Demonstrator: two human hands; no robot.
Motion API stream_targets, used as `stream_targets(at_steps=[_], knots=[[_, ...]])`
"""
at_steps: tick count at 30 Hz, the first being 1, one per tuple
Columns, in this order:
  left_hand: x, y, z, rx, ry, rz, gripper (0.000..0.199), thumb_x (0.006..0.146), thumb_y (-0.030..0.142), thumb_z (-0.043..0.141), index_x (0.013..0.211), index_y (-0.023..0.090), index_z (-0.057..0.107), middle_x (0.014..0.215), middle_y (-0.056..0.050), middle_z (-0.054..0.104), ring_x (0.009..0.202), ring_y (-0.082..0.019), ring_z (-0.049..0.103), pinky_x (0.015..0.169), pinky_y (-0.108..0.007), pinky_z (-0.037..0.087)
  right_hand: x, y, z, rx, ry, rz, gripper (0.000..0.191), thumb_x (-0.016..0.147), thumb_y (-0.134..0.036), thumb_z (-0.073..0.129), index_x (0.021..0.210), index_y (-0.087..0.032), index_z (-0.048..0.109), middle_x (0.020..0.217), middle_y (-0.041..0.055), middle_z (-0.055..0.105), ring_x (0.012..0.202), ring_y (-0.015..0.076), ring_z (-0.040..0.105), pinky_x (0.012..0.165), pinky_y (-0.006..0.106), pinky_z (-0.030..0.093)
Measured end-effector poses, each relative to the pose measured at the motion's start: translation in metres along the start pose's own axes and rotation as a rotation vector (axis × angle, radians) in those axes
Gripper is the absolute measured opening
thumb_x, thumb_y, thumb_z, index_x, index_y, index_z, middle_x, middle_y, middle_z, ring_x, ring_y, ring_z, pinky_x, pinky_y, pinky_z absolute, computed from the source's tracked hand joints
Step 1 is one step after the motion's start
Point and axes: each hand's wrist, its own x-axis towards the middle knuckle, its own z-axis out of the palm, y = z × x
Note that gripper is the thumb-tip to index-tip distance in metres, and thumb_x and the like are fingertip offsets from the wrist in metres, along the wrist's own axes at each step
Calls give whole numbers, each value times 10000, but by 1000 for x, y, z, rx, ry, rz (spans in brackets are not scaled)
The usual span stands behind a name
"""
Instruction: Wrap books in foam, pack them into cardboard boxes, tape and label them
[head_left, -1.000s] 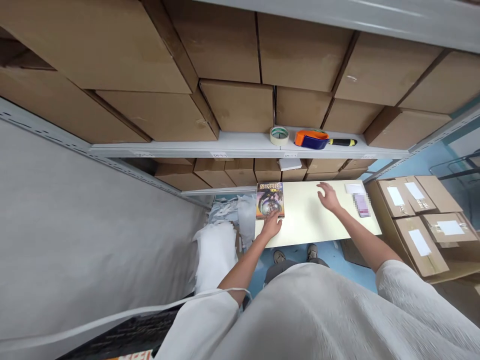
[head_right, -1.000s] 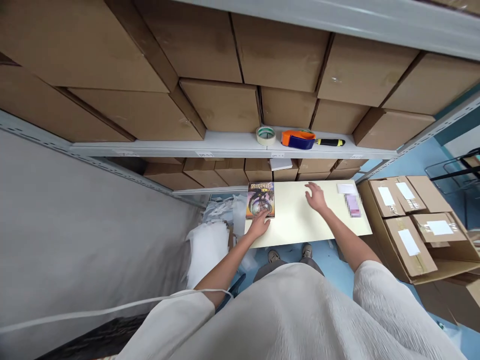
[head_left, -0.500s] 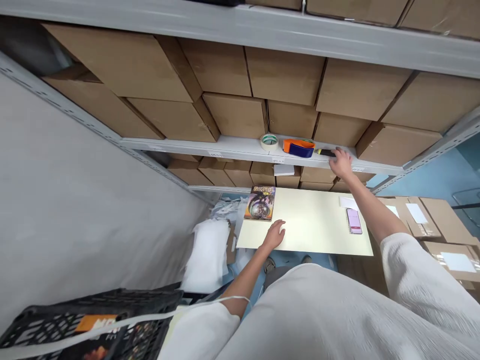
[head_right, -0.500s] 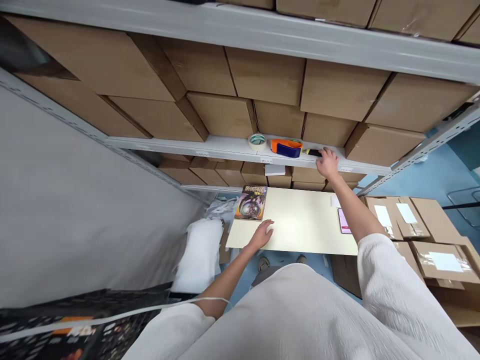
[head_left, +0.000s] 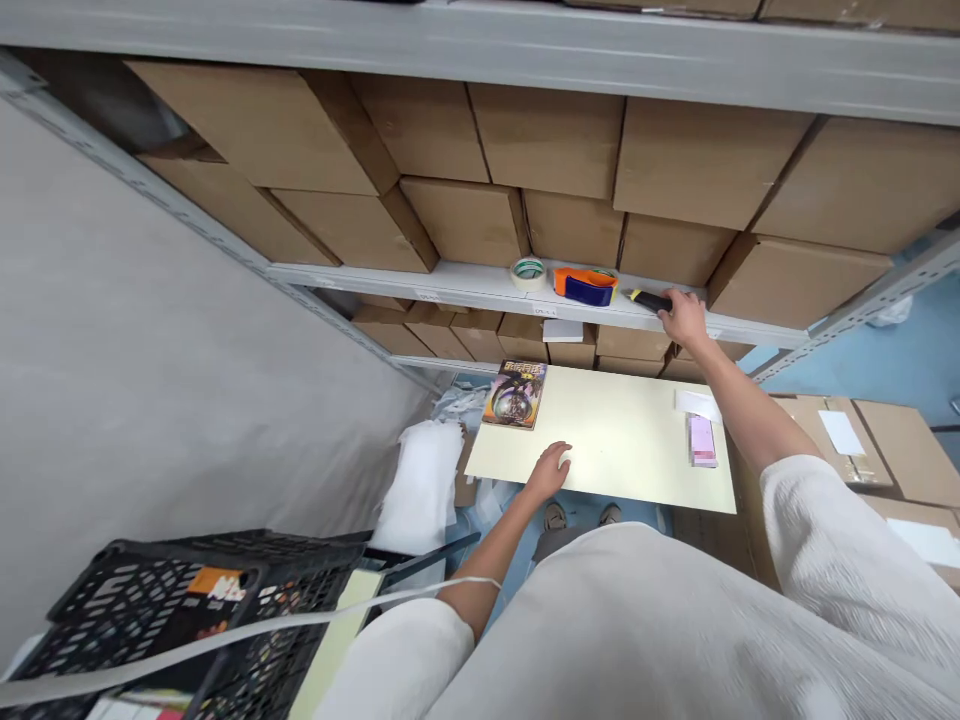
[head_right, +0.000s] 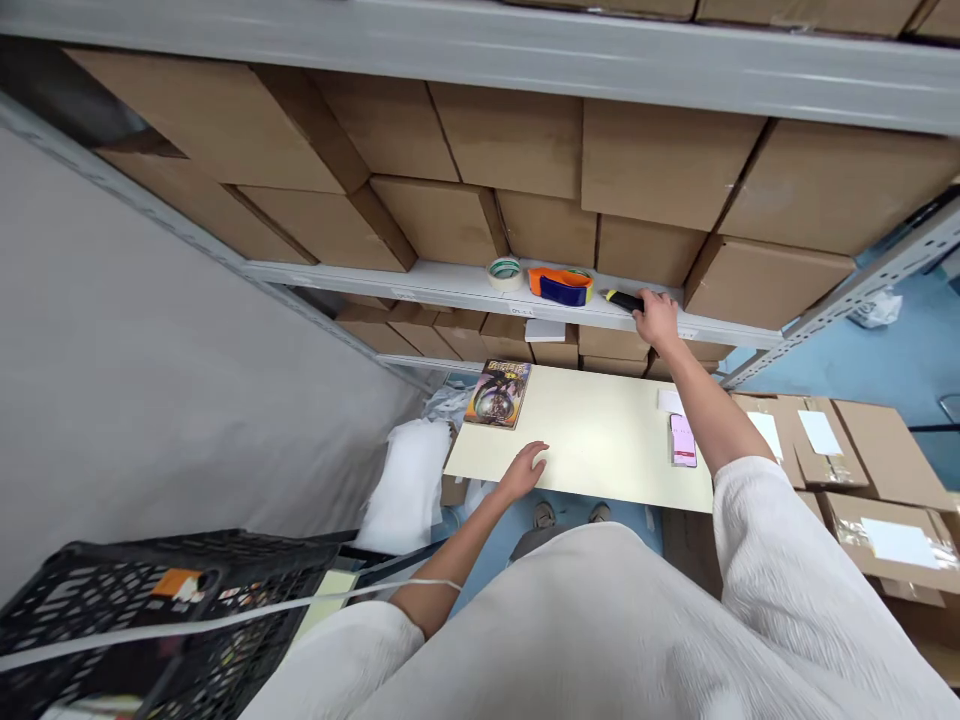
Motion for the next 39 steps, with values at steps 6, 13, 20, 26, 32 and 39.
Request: stream_targets(at_steps=[6, 13, 20, 26, 32, 39], knots=[[21, -1, 4, 6, -97, 79, 419, 961, 162, 572, 1350, 229, 713, 1492, -105, 692, 1456, -255, 615, 1295, -494, 452, -125, 2, 3, 140, 127, 165, 351, 925, -350, 617, 1252, -221, 625, 1205, 169, 730, 1137, 380, 604, 998, 502, 500], [25, 8, 26, 18, -269, 115, 400, 990, 194, 562, 1361, 217, 709, 1518, -115, 675, 1478, -260, 593, 1302, -486, 442, -310, -5, 88, 144, -175, 719, 218, 837, -294, 594, 1048, -243, 573, 966, 82, 671, 927, 292, 603, 784, 371, 491], [11, 1, 26, 70, -335, 78, 418, 996, 210, 540, 1384, 202, 696, 1532, -125, 667, 1475, -268, 596, 1296, -499, 449, -356, 15, 127, 26, -349, 811, 163, 975, -258, 585, 1130, -211, 584, 1188, 169, 650, 1142, 329, 585, 895, 402, 475], [4, -7, 17, 98, -352, 61, 413, 993, 215, 543, 1376, 205, 697, 1515, -125, 679, 1465, -271, 605, 1291, -500, 456, -361, 24, 136, -15, -441, 747, 266, 1004, -238, 552, 1259, -196, 619, 1304, 222, 623, 1234, 376, 564, 991, 483, 476], [13, -8, 7, 80, -310, 77, 401, 988, 223, 575, 1367, 225, 705, 1498, -120, 689, 1456, -278, 617, 1282, -507, 469, -336, 12, 125, -25, -349, 715, 289, 1006, -271, 525, 1240, -175, 663, 1323, 241, 618, 1239, 400, 545, 1048, 539, 451], [28, -7, -9, 42, -227, 122, 409, 968, 175, 560, 1346, 222, 709, 1482, -116, 697, 1450, -252, 624, 1294, -480, 458, -207, -33, 78, 136, -36, 350, 380, 1062, -352, 456, 1345, -188, 648, 1369, 204, 614, 1239, 377, 543, 1079, 521, 454]])
